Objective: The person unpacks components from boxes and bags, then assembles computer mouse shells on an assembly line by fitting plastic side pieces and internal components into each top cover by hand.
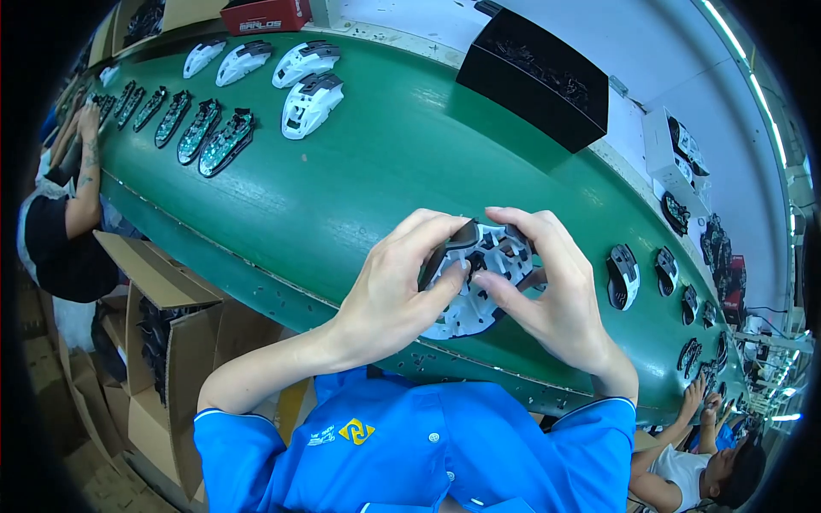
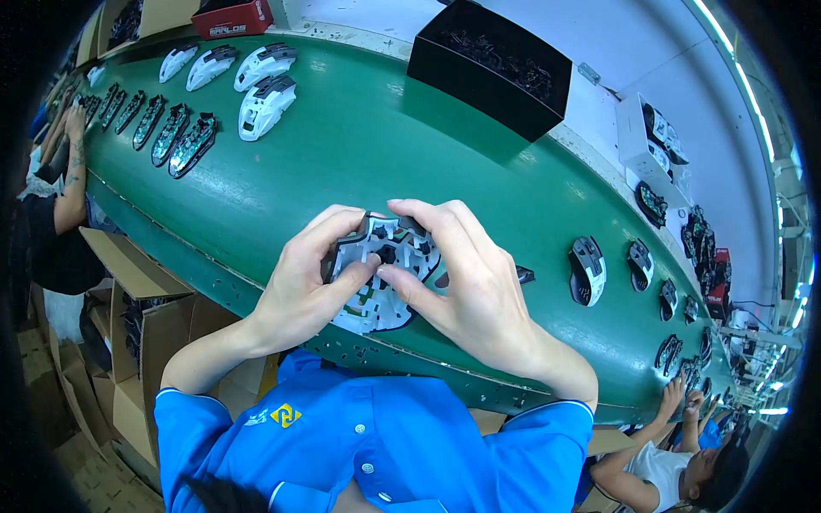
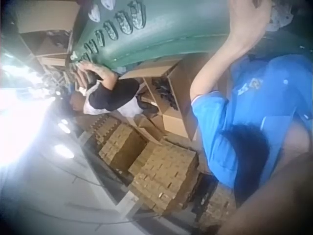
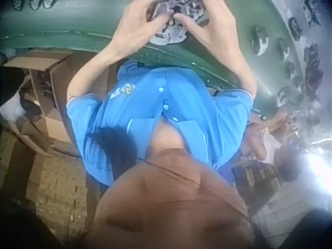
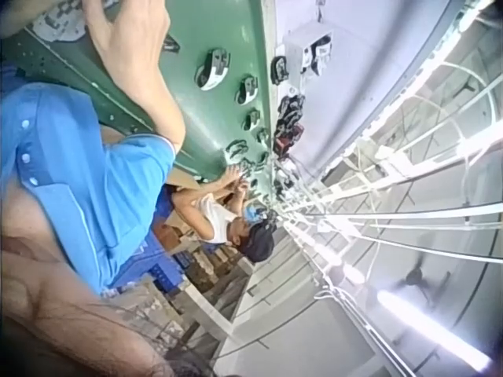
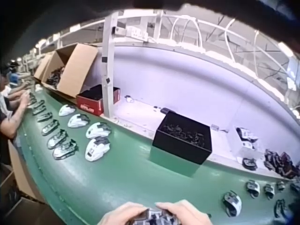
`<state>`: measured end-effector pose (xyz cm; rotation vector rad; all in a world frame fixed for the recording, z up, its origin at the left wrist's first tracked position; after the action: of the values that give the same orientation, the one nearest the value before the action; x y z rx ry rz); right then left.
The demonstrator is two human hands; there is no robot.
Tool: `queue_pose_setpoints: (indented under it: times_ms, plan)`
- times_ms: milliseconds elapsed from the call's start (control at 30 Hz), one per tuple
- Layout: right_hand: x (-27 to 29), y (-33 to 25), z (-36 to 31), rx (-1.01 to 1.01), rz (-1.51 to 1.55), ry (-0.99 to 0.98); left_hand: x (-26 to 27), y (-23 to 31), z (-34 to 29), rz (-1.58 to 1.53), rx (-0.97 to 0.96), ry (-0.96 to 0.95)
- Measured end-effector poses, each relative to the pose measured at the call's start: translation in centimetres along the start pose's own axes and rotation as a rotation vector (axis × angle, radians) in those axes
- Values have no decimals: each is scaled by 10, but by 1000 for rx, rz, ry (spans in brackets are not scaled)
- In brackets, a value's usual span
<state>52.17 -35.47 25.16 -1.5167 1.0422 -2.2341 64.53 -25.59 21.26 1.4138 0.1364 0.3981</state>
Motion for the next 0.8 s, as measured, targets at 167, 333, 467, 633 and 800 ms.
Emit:
queue_pose_setpoints:
  times_ms: [167, 333, 467, 633, 800]
  plan:
    - [-1, -5, -1, 28, -39, 132, 2, 0, 3, 23, 20, 25]
    - [-18, -4, -16, -132, 111, 108, 5, -6, 4, -244, 116, 108]
    - [-38, 6, -19, -70, 113, 232, 0, -6, 1, -246, 118, 125]
    - [-32, 2, -16, 38, 166, 385, 2, 5, -1, -86, 16, 88]
    - [-22, 1, -12, 22, 386, 365, 5, 15, -9, -7, -20, 9]
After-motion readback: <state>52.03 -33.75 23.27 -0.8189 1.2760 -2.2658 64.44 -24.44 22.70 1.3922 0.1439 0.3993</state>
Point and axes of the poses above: each hand's wrist, its own z-axis towards the middle knuckle, its own x-axis out of the back of the hand, y = z × x, the point moved 4 cm from there along z, towards the middle knuckle, and after that the axes turned 1 degree about -z, right-handed, at the moved point
